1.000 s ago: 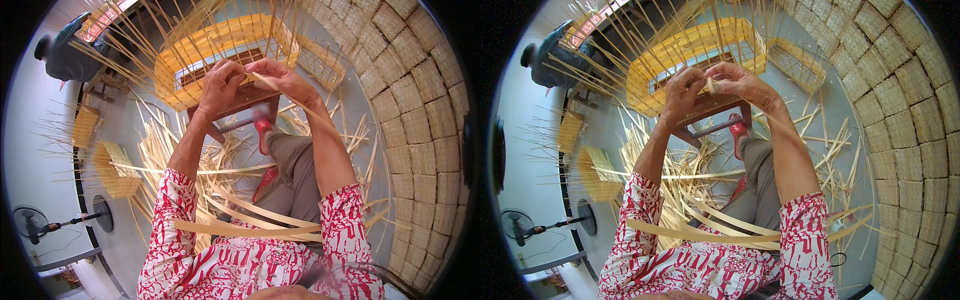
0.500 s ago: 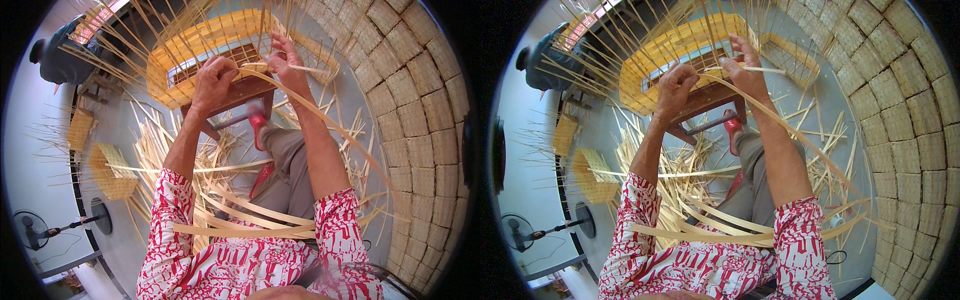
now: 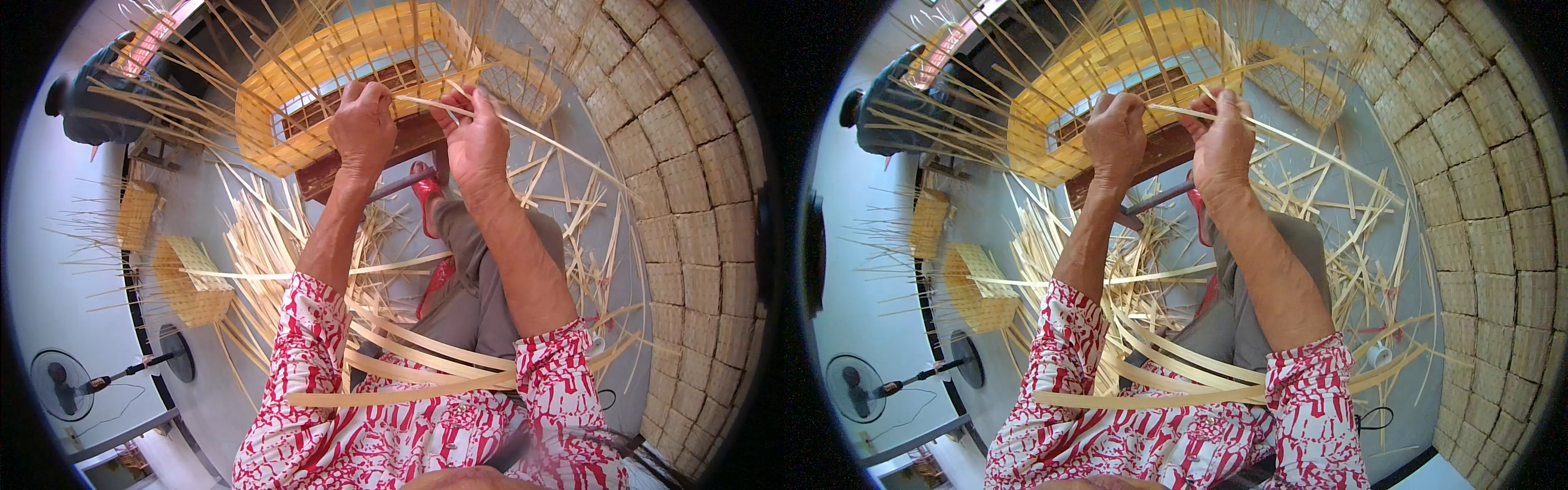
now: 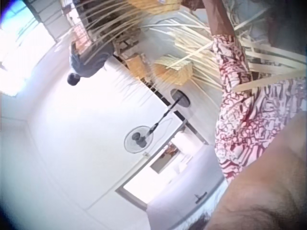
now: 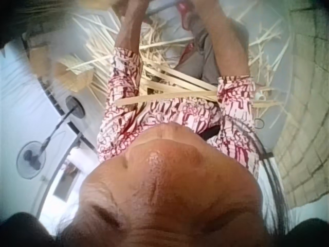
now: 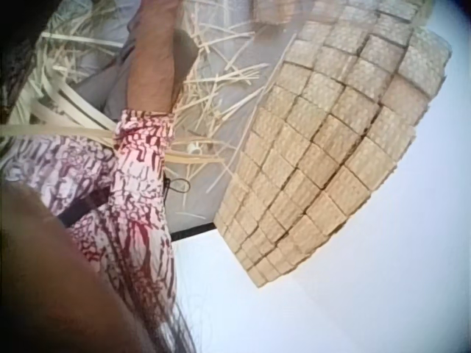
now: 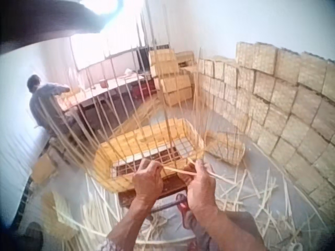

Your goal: The person weaves thin strips of bamboo or rattan into a basket frame using both hands. They interlace the strips through the vertical ribs of the basket, gradually building up the woven pattern.

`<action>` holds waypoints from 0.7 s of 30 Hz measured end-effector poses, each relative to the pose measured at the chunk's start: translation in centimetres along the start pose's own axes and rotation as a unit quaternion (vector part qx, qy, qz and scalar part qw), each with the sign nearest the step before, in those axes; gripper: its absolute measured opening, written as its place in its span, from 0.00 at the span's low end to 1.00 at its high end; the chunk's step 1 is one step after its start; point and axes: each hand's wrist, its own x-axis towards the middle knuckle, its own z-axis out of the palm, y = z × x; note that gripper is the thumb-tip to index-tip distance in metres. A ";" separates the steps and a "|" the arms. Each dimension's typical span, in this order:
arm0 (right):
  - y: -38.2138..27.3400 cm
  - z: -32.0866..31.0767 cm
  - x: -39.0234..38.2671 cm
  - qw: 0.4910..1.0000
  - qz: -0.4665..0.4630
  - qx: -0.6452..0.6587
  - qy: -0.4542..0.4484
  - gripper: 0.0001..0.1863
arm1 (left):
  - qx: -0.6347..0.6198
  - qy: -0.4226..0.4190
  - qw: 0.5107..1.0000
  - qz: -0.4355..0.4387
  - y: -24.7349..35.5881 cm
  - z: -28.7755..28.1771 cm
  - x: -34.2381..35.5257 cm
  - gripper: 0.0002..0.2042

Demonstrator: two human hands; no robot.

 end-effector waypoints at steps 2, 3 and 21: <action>-0.6 0.4 -0.6 0.993 -0.030 -0.098 -0.066 0.21 | 0.031 -0.020 0.999 0.025 -0.4 -0.1 -0.3 0.04; -0.5 0.2 -0.6 0.975 -0.088 -0.178 -0.101 0.27 | 0.049 -0.029 0.998 0.039 -0.6 -0.4 -0.4 0.04; -2.6 -4.8 3.2 0.972 0.218 -0.018 0.080 0.09 | -0.151 0.059 0.986 0.036 -3.8 -8.4 -5.3 0.17</action>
